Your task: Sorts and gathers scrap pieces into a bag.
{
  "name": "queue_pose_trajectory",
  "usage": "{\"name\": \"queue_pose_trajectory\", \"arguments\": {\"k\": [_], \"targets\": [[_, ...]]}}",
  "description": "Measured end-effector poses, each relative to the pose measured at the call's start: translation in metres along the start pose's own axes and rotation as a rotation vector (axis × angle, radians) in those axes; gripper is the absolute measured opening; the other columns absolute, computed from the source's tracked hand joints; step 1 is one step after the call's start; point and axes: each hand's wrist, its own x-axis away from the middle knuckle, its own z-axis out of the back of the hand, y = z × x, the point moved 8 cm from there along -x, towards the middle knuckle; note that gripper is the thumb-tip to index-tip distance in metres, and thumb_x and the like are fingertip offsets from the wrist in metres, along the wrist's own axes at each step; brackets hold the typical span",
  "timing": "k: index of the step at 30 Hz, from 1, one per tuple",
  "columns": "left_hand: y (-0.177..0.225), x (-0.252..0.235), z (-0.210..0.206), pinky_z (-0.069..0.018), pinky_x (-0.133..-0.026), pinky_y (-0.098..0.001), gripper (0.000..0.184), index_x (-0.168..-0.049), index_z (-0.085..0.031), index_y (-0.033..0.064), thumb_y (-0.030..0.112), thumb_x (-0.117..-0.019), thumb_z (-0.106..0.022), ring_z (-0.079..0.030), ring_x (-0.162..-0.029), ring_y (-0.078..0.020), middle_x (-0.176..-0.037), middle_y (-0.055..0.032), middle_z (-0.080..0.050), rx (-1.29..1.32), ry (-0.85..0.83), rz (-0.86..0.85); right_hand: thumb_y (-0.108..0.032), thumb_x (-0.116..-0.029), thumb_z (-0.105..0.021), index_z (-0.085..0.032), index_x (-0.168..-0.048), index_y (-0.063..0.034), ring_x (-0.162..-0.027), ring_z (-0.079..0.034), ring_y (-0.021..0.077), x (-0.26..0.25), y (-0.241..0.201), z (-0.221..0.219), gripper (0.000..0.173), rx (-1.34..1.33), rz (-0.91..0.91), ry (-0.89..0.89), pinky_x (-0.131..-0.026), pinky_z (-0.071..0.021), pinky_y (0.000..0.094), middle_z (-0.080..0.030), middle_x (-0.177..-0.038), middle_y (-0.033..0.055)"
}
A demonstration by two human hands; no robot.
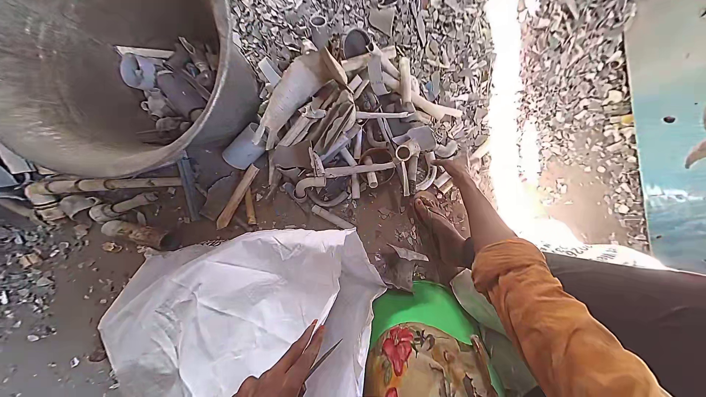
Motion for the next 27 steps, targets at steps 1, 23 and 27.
{"name": "queue_pose_trajectory", "arguments": {"k": [1, 23, 27], "targets": [[-0.003, -0.004, -0.004, -0.0536, -0.072, -0.0637, 0.064, -0.152, -0.049, 0.0069, -0.005, -0.0896, -0.057, -0.072, -0.093, -0.0448, -0.155, -0.014, -0.049, -0.003, -0.043, 0.009, -0.033, -0.0646, -0.091, -0.032, -0.16, -0.0087, -0.138, -0.039, 0.0581, -0.013, 0.014, -0.022, 0.115, 0.028, -0.042, -0.002, -0.103, -0.0387, 0.075, -0.032, -0.155, 0.0387], [0.008, 0.013, 0.037, -0.0542, -0.062, -0.0598, 0.08, -0.146, -0.058, 0.0105, -0.008, -0.0695, -0.072, -0.074, -0.08, -0.0363, -0.145, -0.0076, -0.061, -0.039, 0.581, -0.071, -0.002, -0.0645, -0.09, -0.049, -0.14, 0.0069, -0.131, -0.046, 0.053, 0.143, -0.01, 0.073, 0.086, -0.499, -0.005, 0.371, -0.105, -0.0455, 0.0549, -0.039, -0.145, 0.0421], [0.004, 0.022, 0.038, -0.0542, -0.081, -0.0602, 0.079, -0.155, -0.045, 0.0119, -0.004, -0.0812, -0.068, -0.071, -0.105, -0.0375, -0.156, -0.0069, -0.05, 0.045, 0.571, 0.045, -0.002, -0.0695, -0.089, -0.042, -0.146, 0.0019, -0.127, -0.048, 0.0448, 0.212, -0.002, 0.089, 0.09, -0.636, -0.177, 0.251, -0.102, -0.0476, 0.0502, -0.044, -0.141, 0.0357]]}}
